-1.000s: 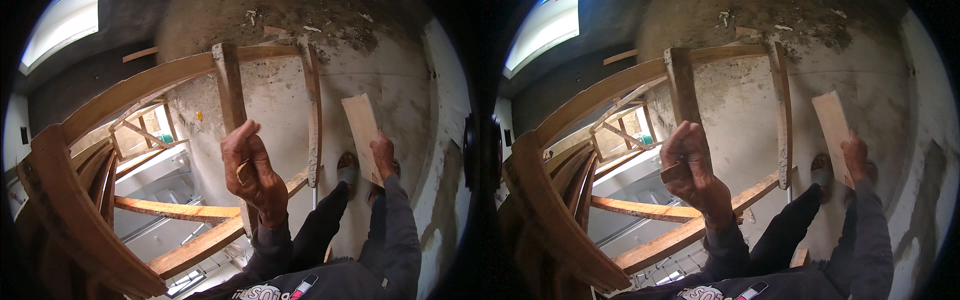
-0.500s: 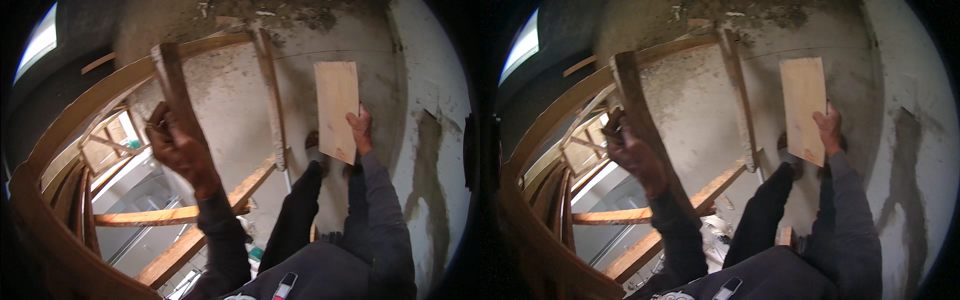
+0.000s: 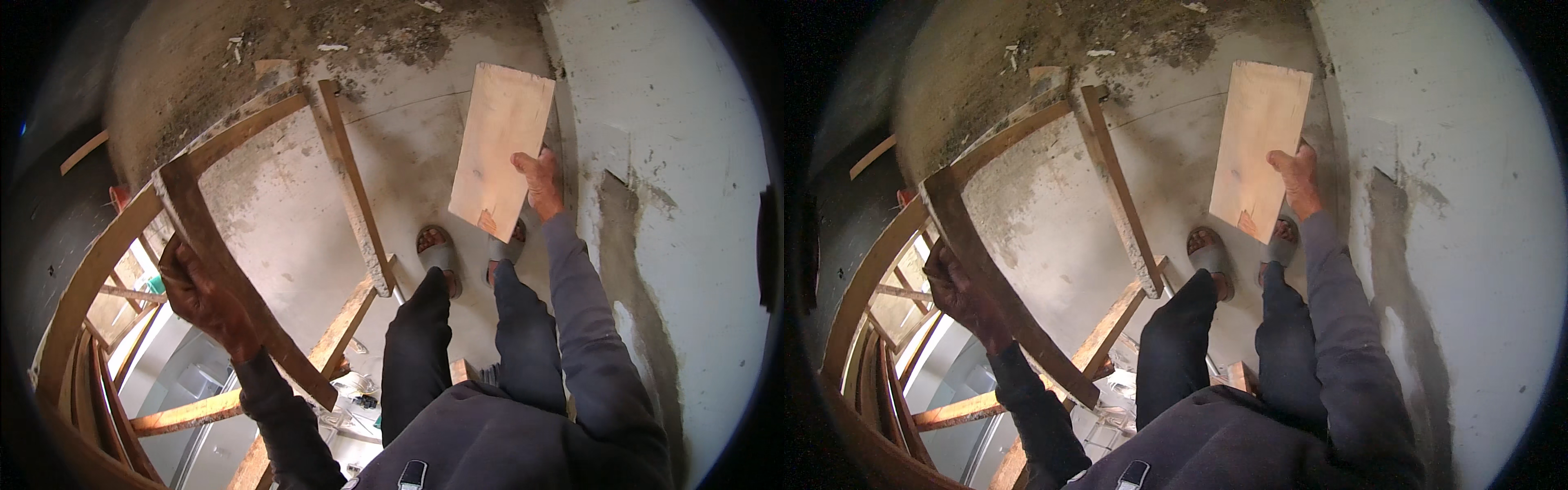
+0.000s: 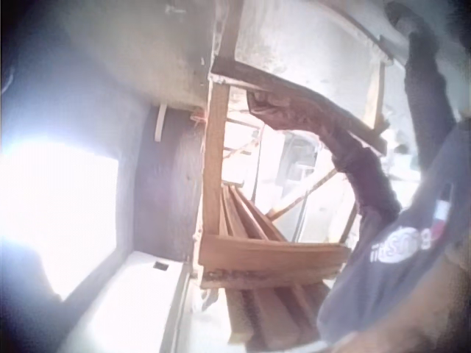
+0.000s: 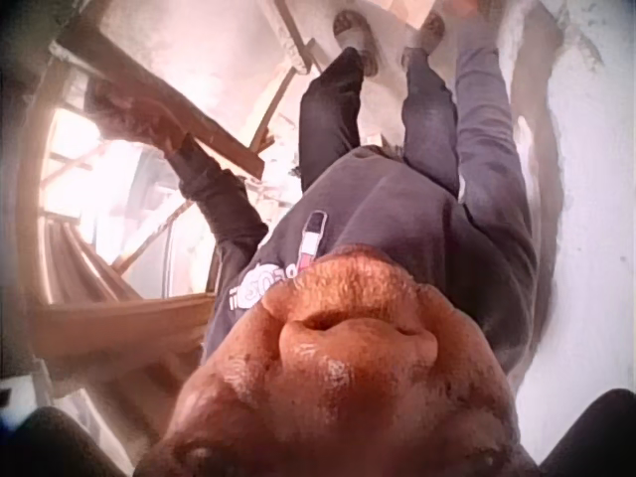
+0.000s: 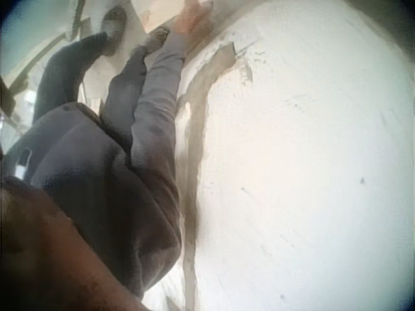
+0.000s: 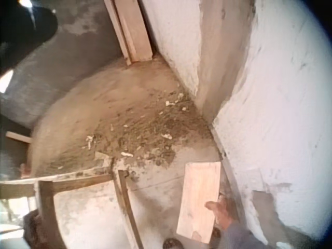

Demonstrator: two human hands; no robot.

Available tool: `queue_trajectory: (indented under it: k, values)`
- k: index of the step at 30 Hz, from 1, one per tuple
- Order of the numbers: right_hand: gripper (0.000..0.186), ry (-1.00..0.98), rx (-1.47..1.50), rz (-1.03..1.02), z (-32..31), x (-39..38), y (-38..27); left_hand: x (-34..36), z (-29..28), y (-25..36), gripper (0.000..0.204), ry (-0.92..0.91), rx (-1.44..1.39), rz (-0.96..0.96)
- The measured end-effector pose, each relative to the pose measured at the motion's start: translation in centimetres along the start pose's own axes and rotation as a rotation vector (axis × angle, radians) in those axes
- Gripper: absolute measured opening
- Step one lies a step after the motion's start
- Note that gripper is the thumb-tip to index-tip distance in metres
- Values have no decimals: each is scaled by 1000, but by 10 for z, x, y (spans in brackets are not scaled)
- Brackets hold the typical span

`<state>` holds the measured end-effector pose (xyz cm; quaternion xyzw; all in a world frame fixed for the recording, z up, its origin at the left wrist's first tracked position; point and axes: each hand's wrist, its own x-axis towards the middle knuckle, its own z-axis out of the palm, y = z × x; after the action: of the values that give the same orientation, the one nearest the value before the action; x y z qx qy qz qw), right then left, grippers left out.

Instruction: The person uses a wooden board to smooth wet plaster on a wall. The person repeatedly scrapes the surface with the board and uses a small wooden wedge to fine-tune the plaster application.

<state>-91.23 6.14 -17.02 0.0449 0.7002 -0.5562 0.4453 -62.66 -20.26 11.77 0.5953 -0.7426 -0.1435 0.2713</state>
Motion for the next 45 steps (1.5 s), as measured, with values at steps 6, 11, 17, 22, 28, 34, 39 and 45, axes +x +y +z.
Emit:
queue_trajectory:
  k: [6,11,17,22,28,34,39,45]
  values:
    - [38,177,-604,-243,-15,39,-20,1,4,4,22,-22,46,-13]
    - [35,244,-832,-287,-2,59,-41,5,-5,4,32,-54,43,-40]
    - [34,430,-1083,-325,-24,129,-42,5,-2,-1,43,-53,-12,-59]
    - [33,446,-1178,-344,-26,162,-29,1,-6,7,45,-58,42,-150]
    - [31,457,-1261,-377,-4,193,-25,3,-10,5,49,-58,243,-131]
    - [19,517,-944,-346,19,201,-30,2,-12,4,48,-36,363,-171]
    - [22,473,-1084,-261,2,194,-42,-1,-23,-3,52,15,485,-260]
    - [30,493,-1150,-354,15,209,-45,-11,-36,-24,49,-66,442,-176]
